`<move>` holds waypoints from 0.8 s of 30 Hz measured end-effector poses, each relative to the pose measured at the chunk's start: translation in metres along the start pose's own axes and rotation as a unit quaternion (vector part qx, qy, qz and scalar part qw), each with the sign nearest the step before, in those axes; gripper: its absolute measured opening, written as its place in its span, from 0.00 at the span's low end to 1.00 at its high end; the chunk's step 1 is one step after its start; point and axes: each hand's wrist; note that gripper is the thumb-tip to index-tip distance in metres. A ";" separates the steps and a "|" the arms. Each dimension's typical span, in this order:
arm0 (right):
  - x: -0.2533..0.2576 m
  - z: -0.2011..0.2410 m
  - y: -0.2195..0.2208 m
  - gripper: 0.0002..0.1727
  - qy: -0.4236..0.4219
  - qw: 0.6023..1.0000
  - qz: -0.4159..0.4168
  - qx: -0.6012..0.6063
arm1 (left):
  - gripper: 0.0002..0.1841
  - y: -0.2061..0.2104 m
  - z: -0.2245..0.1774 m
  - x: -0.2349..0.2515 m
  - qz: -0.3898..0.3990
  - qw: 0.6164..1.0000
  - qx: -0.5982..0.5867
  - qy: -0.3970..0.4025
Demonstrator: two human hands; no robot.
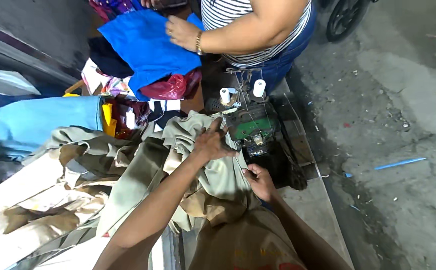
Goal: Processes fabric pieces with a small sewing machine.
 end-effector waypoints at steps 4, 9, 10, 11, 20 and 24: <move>-0.004 -0.001 0.005 0.13 0.002 1.000 0.001 0.016 | 0.59 0.000 0.005 0.002 -0.004 1.000 -0.006 0.016; -0.004 -0.001 0.001 0.14 0.003 1.000 0.004 0.003 | 0.61 -0.008 0.009 0.007 -0.005 0.999 -0.010 0.033; -0.005 0.000 0.000 0.14 0.006 1.000 0.006 0.000 | 0.61 -0.009 0.008 0.007 -0.005 0.999 -0.020 0.034; -0.007 0.001 -0.001 0.14 0.010 1.000 0.012 -0.003 | 0.61 -0.010 0.008 0.007 -0.005 0.999 -0.027 0.036; -0.010 -0.003 0.005 0.15 0.012 0.999 0.018 0.035 | 0.60 -0.019 0.019 0.027 -0.018 0.997 -0.014 0.074; -0.012 -0.005 0.009 0.15 0.008 0.999 -0.001 0.041 | 0.57 -0.025 0.019 0.031 0.004 0.997 -0.014 0.074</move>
Point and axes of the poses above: each hand's wrist, its own x-axis towards the middle knuckle, its own y-axis out of the palm, z = x × y, and after that the axes turned 15 degrees about -x, right-handed
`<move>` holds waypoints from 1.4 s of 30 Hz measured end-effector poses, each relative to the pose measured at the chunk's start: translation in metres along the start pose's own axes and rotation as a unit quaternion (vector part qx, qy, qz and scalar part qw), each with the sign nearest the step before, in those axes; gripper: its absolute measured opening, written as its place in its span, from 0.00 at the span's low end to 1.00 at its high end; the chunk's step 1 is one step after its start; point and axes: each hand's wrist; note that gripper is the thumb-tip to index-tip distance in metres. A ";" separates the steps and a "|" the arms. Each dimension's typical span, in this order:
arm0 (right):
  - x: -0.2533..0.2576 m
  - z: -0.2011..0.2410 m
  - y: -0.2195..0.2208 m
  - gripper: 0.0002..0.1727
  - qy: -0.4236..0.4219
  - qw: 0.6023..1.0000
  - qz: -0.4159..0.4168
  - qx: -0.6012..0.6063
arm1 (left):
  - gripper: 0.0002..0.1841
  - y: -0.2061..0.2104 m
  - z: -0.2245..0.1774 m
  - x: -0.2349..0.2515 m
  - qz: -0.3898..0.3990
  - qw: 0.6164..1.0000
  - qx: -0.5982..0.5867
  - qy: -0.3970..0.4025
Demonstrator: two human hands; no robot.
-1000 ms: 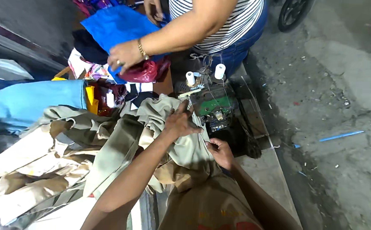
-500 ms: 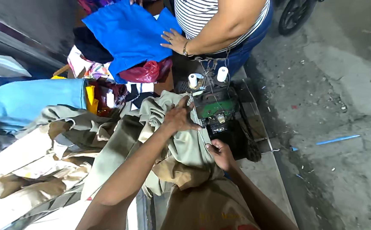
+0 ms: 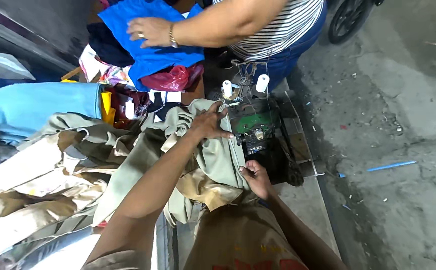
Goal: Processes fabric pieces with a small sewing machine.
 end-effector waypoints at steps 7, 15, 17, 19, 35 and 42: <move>0.004 0.006 -0.001 0.11 -0.004 1.000 -0.003 0.002 | 0.52 -0.004 0.017 0.016 -0.005 0.998 -0.041 0.049; 0.008 0.013 -0.003 0.13 -0.001 0.999 0.035 -0.030 | 0.43 -0.009 0.033 0.026 -0.040 0.990 -0.051 0.124; 0.007 0.015 -0.004 0.13 -0.002 0.998 0.057 -0.032 | 0.36 0.003 0.026 0.014 -0.153 0.982 -0.007 0.114; 0.006 0.013 -0.001 0.13 0.005 0.998 0.055 -0.019 | 0.27 0.023 0.003 -0.017 -0.266 0.962 -0.004 0.059; 0.012 0.009 -0.002 0.10 0.034 0.994 0.021 0.098 | 0.18 0.096 -0.021 -0.079 -0.154 0.971 -0.180 0.040; 0.009 -0.003 -0.013 0.12 0.005 0.997 0.071 -0.007 | 0.34 0.090 -0.025 -0.072 -0.085 0.989 -0.124 -0.001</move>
Point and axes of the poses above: each hand's wrist, its own x-axis towards the middle knuckle, its own y-axis out of the palm, z = x × y, and after that the axes turned 15 degrees about -x, right-handed
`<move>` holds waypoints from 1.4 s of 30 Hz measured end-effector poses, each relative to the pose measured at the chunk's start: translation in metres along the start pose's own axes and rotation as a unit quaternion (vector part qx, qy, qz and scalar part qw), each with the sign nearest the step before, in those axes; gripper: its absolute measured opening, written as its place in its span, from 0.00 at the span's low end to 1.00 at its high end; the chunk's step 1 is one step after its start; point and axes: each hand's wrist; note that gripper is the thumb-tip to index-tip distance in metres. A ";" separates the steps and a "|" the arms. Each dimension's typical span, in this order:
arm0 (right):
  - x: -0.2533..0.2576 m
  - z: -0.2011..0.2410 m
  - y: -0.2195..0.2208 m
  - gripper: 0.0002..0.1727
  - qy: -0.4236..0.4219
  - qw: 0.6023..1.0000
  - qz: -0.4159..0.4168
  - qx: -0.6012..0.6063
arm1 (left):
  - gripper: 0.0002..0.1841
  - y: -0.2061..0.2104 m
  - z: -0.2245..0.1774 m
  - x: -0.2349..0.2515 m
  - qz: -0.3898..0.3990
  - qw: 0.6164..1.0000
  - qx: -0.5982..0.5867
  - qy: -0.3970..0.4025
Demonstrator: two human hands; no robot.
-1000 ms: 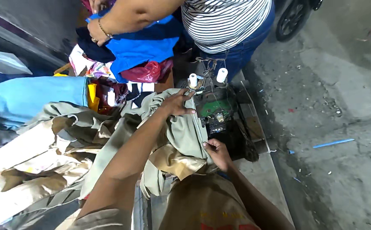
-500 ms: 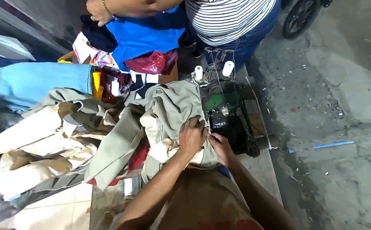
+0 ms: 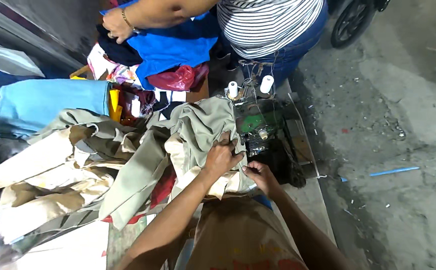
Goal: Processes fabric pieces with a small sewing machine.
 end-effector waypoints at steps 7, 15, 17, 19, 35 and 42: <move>-0.008 -0.002 0.004 0.12 0.041 0.988 0.029 0.146 | 0.45 -0.019 -0.019 0.008 0.079 0.993 0.055 -0.070; -0.011 -0.001 0.009 0.14 0.086 0.967 -0.036 0.238 | 0.46 -0.026 -0.032 0.016 0.094 0.982 0.109 -0.120; -0.012 -0.005 0.011 0.11 0.054 0.977 -0.058 0.196 | 0.46 -0.025 -0.031 0.015 0.095 0.980 0.116 -0.128; -0.011 -0.011 0.008 0.09 0.014 0.986 -0.048 0.156 | 0.46 -0.025 -0.030 0.018 0.085 0.981 0.120 -0.124; -0.004 -0.002 0.002 0.10 -0.001 0.996 -0.040 0.083 | 0.69 -0.037 -0.034 0.037 0.115 0.972 0.147 -0.146; -0.004 0.005 0.001 0.12 0.086 0.963 0.007 0.254 | 0.73 -0.043 -0.030 0.044 0.092 0.977 0.137 -0.132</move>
Point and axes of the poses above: each hand's wrist, its own x-axis towards the middle knuckle, its own y-axis out of the palm, z = x × y, and after that the axes turned 15 degrees about -x, right-handed
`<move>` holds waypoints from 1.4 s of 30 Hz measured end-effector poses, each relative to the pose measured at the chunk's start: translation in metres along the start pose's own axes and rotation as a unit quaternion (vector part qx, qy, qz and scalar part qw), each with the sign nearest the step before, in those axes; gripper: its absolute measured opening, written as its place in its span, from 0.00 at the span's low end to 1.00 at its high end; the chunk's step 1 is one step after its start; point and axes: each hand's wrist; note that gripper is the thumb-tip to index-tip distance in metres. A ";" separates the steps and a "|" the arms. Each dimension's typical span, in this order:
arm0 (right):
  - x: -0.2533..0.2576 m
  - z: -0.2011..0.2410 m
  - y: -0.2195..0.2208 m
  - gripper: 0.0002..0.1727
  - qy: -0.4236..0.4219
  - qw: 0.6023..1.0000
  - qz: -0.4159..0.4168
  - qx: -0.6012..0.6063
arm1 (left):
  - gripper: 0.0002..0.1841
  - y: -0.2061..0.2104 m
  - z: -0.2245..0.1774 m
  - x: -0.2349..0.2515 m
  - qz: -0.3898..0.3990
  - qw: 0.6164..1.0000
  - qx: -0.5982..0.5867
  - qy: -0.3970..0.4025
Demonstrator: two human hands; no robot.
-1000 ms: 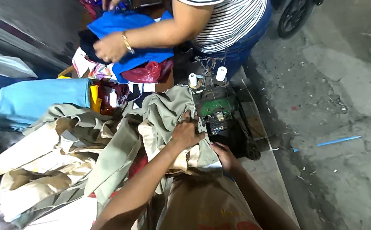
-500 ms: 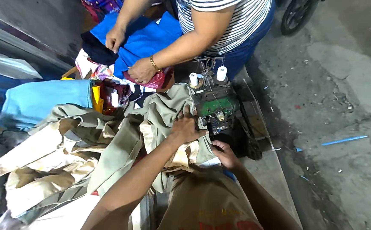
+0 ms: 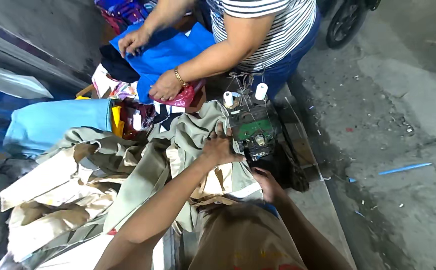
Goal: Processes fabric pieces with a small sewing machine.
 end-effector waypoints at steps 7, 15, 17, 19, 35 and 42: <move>0.009 0.004 -0.003 0.09 -0.042 0.994 -0.031 -0.099 | 0.76 -0.003 -0.003 0.008 -0.005 1.000 0.024 -0.006; 0.003 0.012 0.007 0.09 -0.057 0.983 -0.110 -0.137 | 0.33 0.020 0.053 -0.050 -0.263 0.929 -0.165 0.204; 0.004 0.014 0.009 0.08 -0.048 0.985 -0.118 -0.112 | 0.28 0.068 0.079 -0.091 -0.421 0.836 -0.228 0.267; 0.004 0.017 0.011 0.08 -0.028 0.988 -0.124 -0.091 | 0.44 0.125 0.110 -0.129 -0.430 0.846 -0.203 0.243; 0.007 0.020 0.042 0.10 -0.052 0.965 -0.235 -0.109 | 0.20 -0.008 0.111 -0.110 -0.278 0.916 0.080 0.278; 0.008 0.017 0.040 0.06 -0.065 0.969 -0.219 -0.097 | 0.25 0.069 0.034 -0.043 -0.162 0.865 0.024 0.475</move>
Point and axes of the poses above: each hand's wrist, its own x-axis towards the middle knuckle, its own y-axis out of the palm, z = x × y, and after that the axes turned 15 degrees about -x, right-handed
